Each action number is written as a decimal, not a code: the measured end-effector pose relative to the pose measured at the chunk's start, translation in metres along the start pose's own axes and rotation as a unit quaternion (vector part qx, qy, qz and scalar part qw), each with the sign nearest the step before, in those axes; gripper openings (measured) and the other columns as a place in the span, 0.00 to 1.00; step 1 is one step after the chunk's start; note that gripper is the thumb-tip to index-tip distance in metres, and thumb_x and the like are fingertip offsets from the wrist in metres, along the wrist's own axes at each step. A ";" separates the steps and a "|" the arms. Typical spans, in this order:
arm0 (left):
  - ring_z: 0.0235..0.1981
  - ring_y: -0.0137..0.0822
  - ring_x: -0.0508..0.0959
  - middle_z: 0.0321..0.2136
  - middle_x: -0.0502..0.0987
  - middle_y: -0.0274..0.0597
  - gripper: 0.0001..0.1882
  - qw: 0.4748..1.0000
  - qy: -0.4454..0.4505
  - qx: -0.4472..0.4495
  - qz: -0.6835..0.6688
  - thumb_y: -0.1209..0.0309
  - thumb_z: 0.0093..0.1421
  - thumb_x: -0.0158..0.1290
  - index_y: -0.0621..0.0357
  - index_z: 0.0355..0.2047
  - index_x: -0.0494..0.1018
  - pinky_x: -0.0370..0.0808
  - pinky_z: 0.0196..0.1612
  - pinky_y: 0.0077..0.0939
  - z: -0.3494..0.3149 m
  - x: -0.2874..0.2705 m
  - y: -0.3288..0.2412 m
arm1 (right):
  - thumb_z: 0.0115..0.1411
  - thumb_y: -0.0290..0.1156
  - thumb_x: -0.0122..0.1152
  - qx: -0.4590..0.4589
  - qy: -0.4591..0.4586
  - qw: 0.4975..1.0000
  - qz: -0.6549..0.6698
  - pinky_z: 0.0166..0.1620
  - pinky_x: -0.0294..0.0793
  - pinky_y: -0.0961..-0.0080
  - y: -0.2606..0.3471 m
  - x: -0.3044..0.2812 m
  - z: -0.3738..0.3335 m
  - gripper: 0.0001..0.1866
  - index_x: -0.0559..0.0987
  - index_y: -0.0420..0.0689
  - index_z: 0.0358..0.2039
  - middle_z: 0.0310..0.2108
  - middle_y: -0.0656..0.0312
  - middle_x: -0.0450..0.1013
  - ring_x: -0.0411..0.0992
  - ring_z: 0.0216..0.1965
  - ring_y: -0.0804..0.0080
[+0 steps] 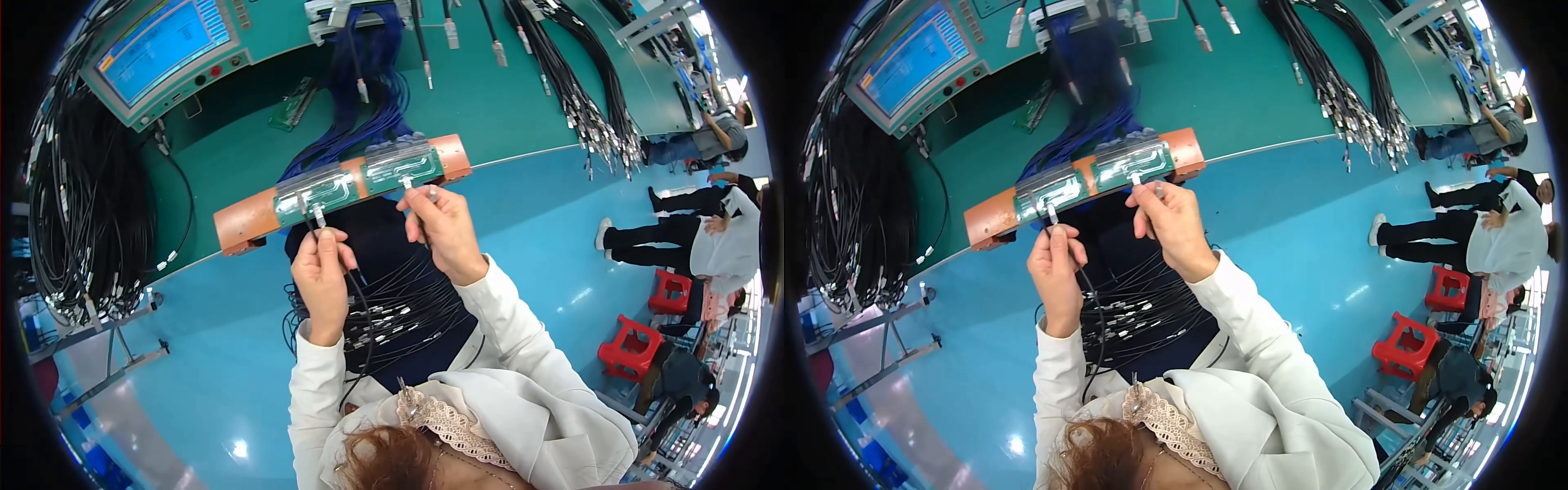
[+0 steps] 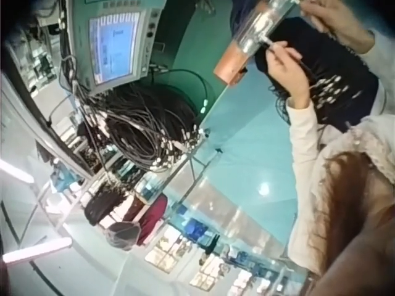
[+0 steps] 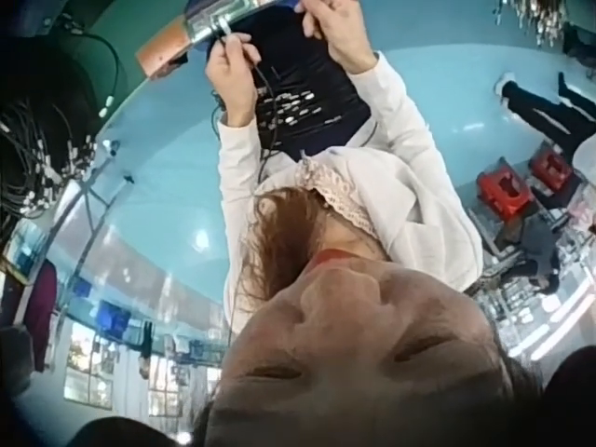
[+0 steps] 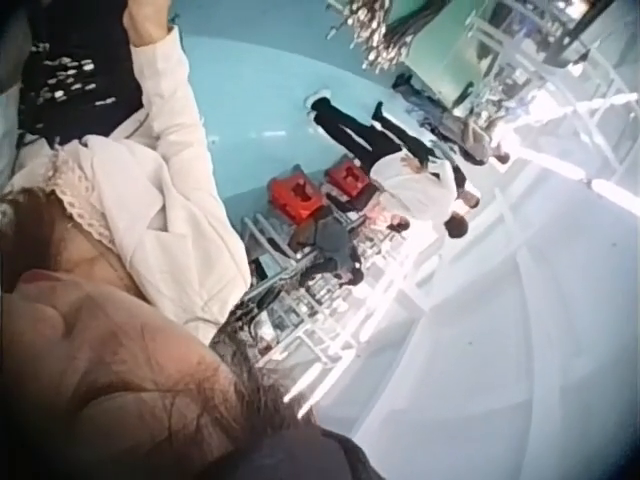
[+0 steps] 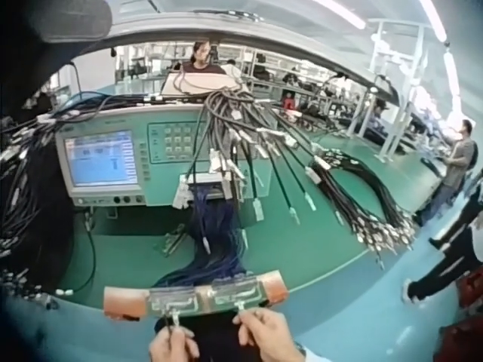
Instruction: Testing individual wires from a cable bundle using an electronic testing machine at a workbench.
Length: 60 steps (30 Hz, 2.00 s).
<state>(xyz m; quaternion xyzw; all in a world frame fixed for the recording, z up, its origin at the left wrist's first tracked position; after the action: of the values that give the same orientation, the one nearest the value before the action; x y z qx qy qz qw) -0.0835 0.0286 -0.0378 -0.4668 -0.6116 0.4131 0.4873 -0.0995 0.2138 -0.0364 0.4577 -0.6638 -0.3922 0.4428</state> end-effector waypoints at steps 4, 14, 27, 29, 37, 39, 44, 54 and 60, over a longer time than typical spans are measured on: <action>0.19 0.23 0.68 0.17 0.70 0.33 0.11 0.995 -0.022 0.024 0.093 0.68 0.64 0.45 0.62 0.30 0.73 0.63 0.23 0.17 0.001 0.019 -0.005 | 0.61 0.33 0.52 -0.045 -0.018 0.999 0.013 0.18 0.61 0.84 0.013 -0.012 -0.007 0.12 0.76 0.38 0.26 0.12 0.63 0.69 0.66 0.13 0.79; 0.16 0.16 0.58 0.15 0.64 0.28 0.14 0.998 -0.029 0.020 0.050 0.63 0.67 0.42 0.60 0.32 0.68 0.50 0.19 0.11 0.001 0.001 0.013 | 0.61 0.34 0.51 -0.071 -0.022 0.997 0.000 0.19 0.58 0.83 -0.001 -0.001 -0.005 0.16 0.73 0.38 0.20 0.06 0.65 0.66 0.62 0.10 0.83; 0.21 0.16 0.62 0.23 0.68 0.30 0.13 0.996 -0.015 0.066 0.052 0.63 0.65 0.45 0.59 0.42 0.68 0.57 0.21 0.08 -0.011 -0.040 0.004 | 0.54 0.40 0.61 -0.113 -0.037 0.984 -0.131 0.29 0.72 0.76 0.009 -0.034 -0.011 0.15 0.80 0.38 0.27 0.23 0.61 0.75 0.73 0.26 0.77; 0.17 0.15 0.57 0.22 0.68 0.31 0.12 0.998 -0.016 0.054 0.038 0.64 0.67 0.43 0.60 0.40 0.69 0.54 0.19 0.10 -0.009 -0.051 0.000 | 0.61 0.41 0.53 -0.058 -0.038 0.994 -0.081 0.33 0.70 0.82 0.012 -0.071 -0.019 0.17 0.75 0.40 0.41 0.31 0.64 0.75 0.70 0.30 0.79; 0.16 0.15 0.56 0.21 0.68 0.32 0.10 0.985 -0.141 0.095 0.037 0.68 0.67 0.40 0.61 0.36 0.68 0.52 0.19 0.11 -0.051 -0.136 -0.032 | 0.68 0.38 0.39 -0.011 -0.027 0.999 0.024 0.22 0.55 0.84 0.013 -0.108 -0.039 0.15 0.70 0.40 0.40 0.19 0.63 0.67 0.53 0.17 0.83; 0.17 0.16 0.58 0.20 0.67 0.31 0.10 0.984 -0.158 0.077 0.029 0.68 0.67 0.40 0.60 0.36 0.67 0.53 0.20 0.12 -0.059 -0.139 -0.033 | 0.68 0.38 0.40 -0.027 -0.027 0.998 0.049 0.22 0.56 0.84 0.003 -0.117 -0.040 0.14 0.70 0.40 0.39 0.20 0.63 0.67 0.53 0.17 0.84; 0.16 0.16 0.56 0.17 0.65 0.29 0.09 0.982 -0.161 0.096 0.003 0.68 0.67 0.40 0.60 0.35 0.67 0.54 0.20 0.13 -0.061 -0.143 -0.028 | 0.67 0.35 0.42 -0.039 -0.045 0.996 0.069 0.23 0.57 0.84 -0.003 -0.122 -0.039 0.12 0.71 0.39 0.36 0.22 0.62 0.68 0.55 0.19 0.84; 0.14 0.15 0.55 0.15 0.61 0.23 0.09 0.986 -0.048 0.031 0.157 0.69 0.63 0.48 0.61 0.31 0.74 0.49 0.17 0.14 -0.057 -0.082 -0.035 | 0.64 0.34 0.49 -0.015 -0.023 0.999 -0.028 0.19 0.51 0.87 0.002 -0.098 -0.040 0.10 0.74 0.41 0.34 0.15 0.69 0.64 0.56 0.15 0.86; 0.18 0.15 0.56 0.17 0.61 0.23 0.12 0.973 0.017 0.057 0.224 0.67 0.65 0.45 0.62 0.37 0.75 0.51 0.20 0.13 -0.048 -0.013 -0.038 | 0.61 0.37 0.51 -0.035 -0.016 0.991 -0.126 0.24 0.67 0.81 0.029 -0.087 -0.049 0.13 0.80 0.42 0.33 0.18 0.69 0.68 0.65 0.19 0.82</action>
<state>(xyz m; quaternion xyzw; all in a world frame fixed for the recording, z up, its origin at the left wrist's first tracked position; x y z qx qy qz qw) -0.0419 0.0096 0.0044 -0.5706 -0.4584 0.5377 0.4186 -0.0441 0.2988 -0.0151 0.5161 -0.5936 -0.4747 0.3950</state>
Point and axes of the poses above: each hand's wrist, its own z-axis towards the middle knuckle, its own x-axis out of the palm, y = z × x, the point moved 6 cm from there along z, towards the middle knuckle
